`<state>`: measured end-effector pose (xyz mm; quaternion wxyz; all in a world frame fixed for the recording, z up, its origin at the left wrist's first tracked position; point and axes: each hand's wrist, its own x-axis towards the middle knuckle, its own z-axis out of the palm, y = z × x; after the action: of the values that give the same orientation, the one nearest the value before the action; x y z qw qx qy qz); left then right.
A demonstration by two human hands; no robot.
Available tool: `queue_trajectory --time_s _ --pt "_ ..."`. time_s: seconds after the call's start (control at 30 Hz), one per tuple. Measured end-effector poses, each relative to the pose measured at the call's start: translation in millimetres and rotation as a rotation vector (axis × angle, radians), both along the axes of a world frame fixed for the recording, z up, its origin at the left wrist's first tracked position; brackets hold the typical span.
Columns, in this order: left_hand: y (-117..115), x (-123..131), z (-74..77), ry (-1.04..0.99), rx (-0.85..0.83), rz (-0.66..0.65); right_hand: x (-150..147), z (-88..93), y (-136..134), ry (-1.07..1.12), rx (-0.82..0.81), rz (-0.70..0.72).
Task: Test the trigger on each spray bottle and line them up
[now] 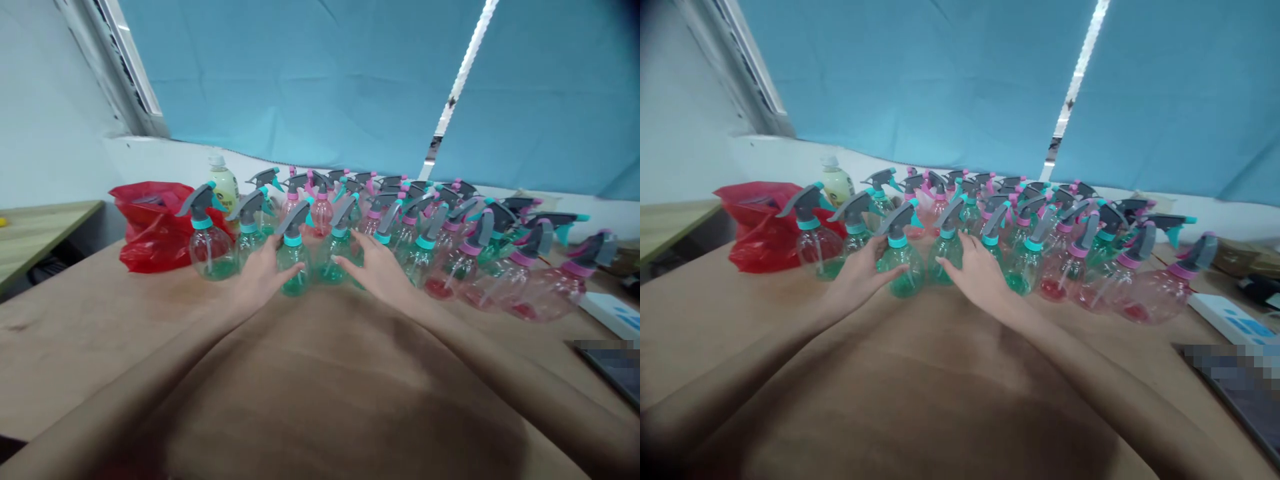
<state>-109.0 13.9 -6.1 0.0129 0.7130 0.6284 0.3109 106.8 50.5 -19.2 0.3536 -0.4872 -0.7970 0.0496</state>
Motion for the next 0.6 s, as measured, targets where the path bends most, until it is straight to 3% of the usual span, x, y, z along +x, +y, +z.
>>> queue_trajectory --time_s 0.27,0.6 --pt "13 2 1.7 -0.071 -0.064 0.001 -16 -0.1 21 0.028 -0.063 -0.061" --pt "28 0 -4.1 -0.018 -0.006 0.003 -21 -3.7 30 -0.003 -0.086 -0.076"
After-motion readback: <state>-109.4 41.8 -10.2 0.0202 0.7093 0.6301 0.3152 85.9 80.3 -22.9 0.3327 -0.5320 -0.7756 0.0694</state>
